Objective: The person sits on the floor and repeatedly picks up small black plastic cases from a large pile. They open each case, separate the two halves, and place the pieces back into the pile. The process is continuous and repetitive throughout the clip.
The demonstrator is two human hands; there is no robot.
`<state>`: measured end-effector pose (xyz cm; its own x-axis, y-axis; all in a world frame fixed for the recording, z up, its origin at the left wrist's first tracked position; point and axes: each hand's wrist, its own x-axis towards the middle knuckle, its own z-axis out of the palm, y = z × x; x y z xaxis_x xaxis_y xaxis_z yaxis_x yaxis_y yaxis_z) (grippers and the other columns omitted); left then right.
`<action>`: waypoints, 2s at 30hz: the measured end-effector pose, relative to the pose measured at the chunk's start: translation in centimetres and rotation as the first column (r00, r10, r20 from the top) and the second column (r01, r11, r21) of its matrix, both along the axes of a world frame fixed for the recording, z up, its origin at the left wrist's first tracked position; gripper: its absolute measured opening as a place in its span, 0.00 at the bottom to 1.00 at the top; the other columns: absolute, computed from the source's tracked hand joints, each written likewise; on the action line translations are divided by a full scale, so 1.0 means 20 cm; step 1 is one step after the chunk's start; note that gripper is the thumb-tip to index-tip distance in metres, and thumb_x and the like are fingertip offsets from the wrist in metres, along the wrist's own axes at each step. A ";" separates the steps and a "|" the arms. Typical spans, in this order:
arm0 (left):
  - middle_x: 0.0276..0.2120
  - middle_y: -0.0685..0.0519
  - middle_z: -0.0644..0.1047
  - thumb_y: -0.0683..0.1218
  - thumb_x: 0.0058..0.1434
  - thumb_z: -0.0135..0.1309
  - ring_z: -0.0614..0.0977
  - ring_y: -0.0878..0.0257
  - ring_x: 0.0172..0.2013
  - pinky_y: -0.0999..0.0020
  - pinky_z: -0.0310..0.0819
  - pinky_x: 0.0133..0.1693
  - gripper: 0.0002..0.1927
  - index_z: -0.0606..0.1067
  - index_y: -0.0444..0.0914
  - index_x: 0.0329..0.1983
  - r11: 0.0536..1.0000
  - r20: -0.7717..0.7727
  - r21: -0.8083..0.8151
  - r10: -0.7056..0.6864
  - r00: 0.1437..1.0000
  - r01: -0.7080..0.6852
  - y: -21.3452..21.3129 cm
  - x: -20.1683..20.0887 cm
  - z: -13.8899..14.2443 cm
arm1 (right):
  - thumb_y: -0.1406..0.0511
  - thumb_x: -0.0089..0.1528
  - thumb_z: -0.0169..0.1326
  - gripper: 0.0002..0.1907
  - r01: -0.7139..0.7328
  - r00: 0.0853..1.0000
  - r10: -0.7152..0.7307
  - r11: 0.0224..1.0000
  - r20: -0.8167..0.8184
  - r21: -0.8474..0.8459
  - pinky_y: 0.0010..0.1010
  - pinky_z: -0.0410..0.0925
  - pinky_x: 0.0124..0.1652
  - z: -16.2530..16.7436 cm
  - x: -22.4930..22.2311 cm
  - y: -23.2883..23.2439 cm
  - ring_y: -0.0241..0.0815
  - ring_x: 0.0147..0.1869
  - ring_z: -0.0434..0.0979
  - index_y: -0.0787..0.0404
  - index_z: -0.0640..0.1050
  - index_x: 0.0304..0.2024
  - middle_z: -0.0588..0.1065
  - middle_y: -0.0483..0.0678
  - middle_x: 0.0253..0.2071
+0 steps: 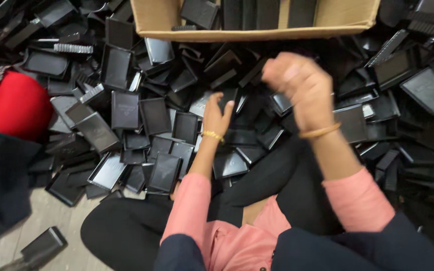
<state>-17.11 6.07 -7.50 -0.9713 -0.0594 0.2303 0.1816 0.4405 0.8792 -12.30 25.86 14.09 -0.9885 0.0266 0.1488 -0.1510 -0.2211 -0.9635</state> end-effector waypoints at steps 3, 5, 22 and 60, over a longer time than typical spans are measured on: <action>0.50 0.31 0.74 0.55 0.54 0.66 0.75 0.35 0.50 0.50 0.69 0.52 0.41 0.62 0.38 0.67 0.992 0.021 -0.127 0.012 1.000 -0.010 0.13 -0.13 -0.10 | 0.67 0.62 0.54 0.11 0.118 0.967 0.132 0.528 -0.219 0.841 0.41 0.74 0.49 -0.31 0.15 -0.08 0.58 0.47 0.83 0.67 0.81 0.42 0.82 0.59 0.44; 0.52 0.35 0.75 0.53 0.53 0.66 0.76 0.38 0.52 0.50 0.70 0.56 0.44 0.60 0.42 0.71 0.989 0.123 -0.149 0.018 0.992 0.000 0.14 -0.16 -0.11 | 0.64 0.51 0.62 0.25 -0.046 0.975 0.222 0.313 -0.026 0.949 0.47 0.71 0.50 -0.53 0.27 -0.16 0.65 0.50 0.77 0.72 0.78 0.49 0.75 0.65 0.52; 0.56 0.44 0.76 0.61 0.73 0.40 0.80 0.54 0.52 0.58 0.76 0.55 0.24 0.69 0.40 0.59 0.024 0.170 0.982 -0.556 0.813 -0.189 0.21 0.72 0.52 | 0.62 0.61 0.62 0.34 -0.155 0.934 0.008 0.909 0.356 0.387 0.33 0.72 0.53 -0.46 0.71 0.09 0.41 0.57 0.73 0.60 0.64 0.67 0.72 0.55 0.55; 0.37 0.49 0.79 0.56 0.72 0.42 0.77 0.64 0.37 0.69 0.71 0.41 0.19 0.78 0.38 0.45 0.855 0.255 0.511 -0.047 0.966 -0.093 -0.04 0.42 0.23 | 0.65 0.62 0.66 0.19 -0.057 0.988 0.043 0.994 0.146 0.089 0.21 0.69 0.38 0.10 0.26 0.04 0.29 0.38 0.74 0.65 0.77 0.52 0.78 0.46 0.43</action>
<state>-8.64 5.30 -2.80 -0.9883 -0.1240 -0.0888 -0.0784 -0.0864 0.9932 -7.17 26.62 16.08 -0.9995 -0.0308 0.0044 -0.0003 -0.1332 -0.9911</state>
